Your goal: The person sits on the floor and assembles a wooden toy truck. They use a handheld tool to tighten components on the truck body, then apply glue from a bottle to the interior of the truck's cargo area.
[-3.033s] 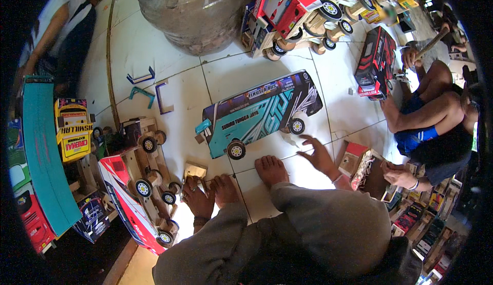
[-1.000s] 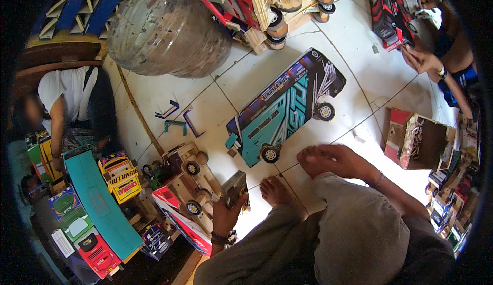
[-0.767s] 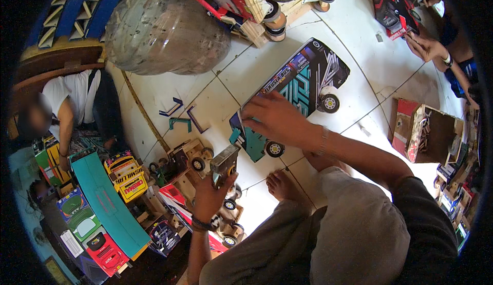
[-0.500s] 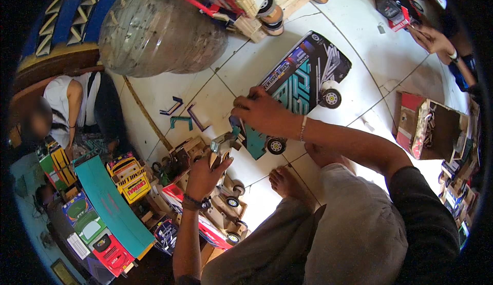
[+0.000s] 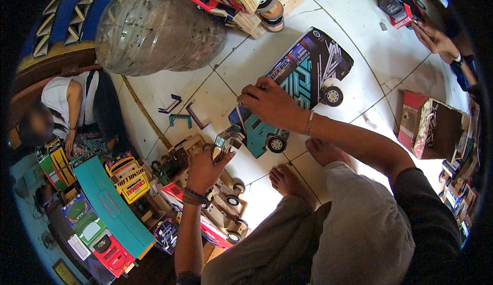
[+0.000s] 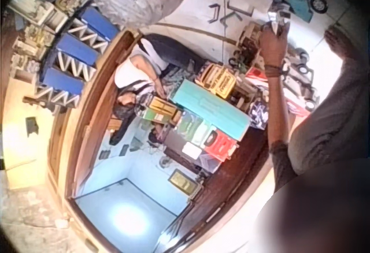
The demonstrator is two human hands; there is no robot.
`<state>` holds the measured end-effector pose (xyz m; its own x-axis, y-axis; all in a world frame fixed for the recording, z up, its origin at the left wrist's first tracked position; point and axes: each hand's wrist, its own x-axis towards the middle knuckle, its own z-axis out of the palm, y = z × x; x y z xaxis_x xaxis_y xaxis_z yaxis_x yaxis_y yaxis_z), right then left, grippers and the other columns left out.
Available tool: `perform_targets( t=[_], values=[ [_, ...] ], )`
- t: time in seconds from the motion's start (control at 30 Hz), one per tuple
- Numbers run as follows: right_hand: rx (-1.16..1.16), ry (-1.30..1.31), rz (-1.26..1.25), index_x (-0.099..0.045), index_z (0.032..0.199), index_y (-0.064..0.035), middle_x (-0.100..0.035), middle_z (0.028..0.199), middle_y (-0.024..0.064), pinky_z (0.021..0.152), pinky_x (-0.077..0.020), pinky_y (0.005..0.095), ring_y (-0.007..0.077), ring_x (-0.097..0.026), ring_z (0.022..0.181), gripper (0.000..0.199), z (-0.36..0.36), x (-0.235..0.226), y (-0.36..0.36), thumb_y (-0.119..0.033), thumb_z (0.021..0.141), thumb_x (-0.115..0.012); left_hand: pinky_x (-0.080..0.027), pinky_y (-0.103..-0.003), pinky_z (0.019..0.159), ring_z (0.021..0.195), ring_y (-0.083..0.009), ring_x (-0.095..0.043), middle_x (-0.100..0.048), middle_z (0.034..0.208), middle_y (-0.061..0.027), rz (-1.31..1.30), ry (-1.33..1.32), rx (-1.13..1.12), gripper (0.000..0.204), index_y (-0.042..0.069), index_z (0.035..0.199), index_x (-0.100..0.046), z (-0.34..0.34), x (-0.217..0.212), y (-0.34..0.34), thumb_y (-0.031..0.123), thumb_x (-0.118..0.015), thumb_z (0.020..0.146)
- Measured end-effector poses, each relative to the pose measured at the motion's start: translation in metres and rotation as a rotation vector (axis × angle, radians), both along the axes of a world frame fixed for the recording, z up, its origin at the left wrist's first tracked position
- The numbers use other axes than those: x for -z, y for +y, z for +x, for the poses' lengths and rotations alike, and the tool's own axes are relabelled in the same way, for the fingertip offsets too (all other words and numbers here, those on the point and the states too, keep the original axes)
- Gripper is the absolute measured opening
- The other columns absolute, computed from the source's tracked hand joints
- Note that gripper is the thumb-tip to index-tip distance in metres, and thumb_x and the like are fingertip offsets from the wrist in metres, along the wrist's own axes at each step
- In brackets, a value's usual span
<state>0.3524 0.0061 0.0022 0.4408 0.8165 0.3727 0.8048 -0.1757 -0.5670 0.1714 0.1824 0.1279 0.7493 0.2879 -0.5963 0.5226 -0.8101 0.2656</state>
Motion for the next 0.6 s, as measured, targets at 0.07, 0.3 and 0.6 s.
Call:
perform_targets(
  t=[0.07,0.3,0.6],
  values=[
    [-0.008,0.013,-0.022,-0.063,0.111,-0.0092,-0.063,0.106,0.0084,0.102,-0.0423,0.0421,0.029,-0.061,0.099,0.024,-0.001,0.001,0.0,-0.014,0.088,-0.059,-0.053,-0.05,0.069,0.075,-0.0422,-0.068,-0.069,0.079,-0.0215,0.035,-0.03,0.019,0.052,0.0,0.087,-0.071,-0.002,0.002,0.001,0.052,-0.07,0.091],
    [-0.048,0.154,-0.104,-0.064,0.108,-0.0088,-0.063,0.106,0.0085,0.103,-0.0404,0.0497,0.0268,-0.061,0.104,0.024,-0.001,-0.007,0.012,-0.014,0.085,-0.061,-0.054,-0.05,0.068,0.075,-0.0443,-0.068,-0.068,0.076,-0.0238,0.111,-0.098,0.02,0.06,-0.004,0.086,-0.069,-0.006,0.014,-0.001,0.056,-0.07,0.09],
    [-0.392,0.118,0.036,-0.067,0.104,-0.011,-0.067,0.1,0.0082,0.094,-0.0454,0.0426,0.0223,-0.067,0.088,0.03,-0.082,-0.094,0.118,-0.038,0.093,-0.059,-0.046,-0.049,0.103,0.12,-0.036,-0.06,-0.063,0.127,-0.0228,0.332,-0.267,0.433,0.055,-0.001,0.129,-0.06,-0.054,0.055,0.025,0.038,-0.07,0.092]
  ],
)
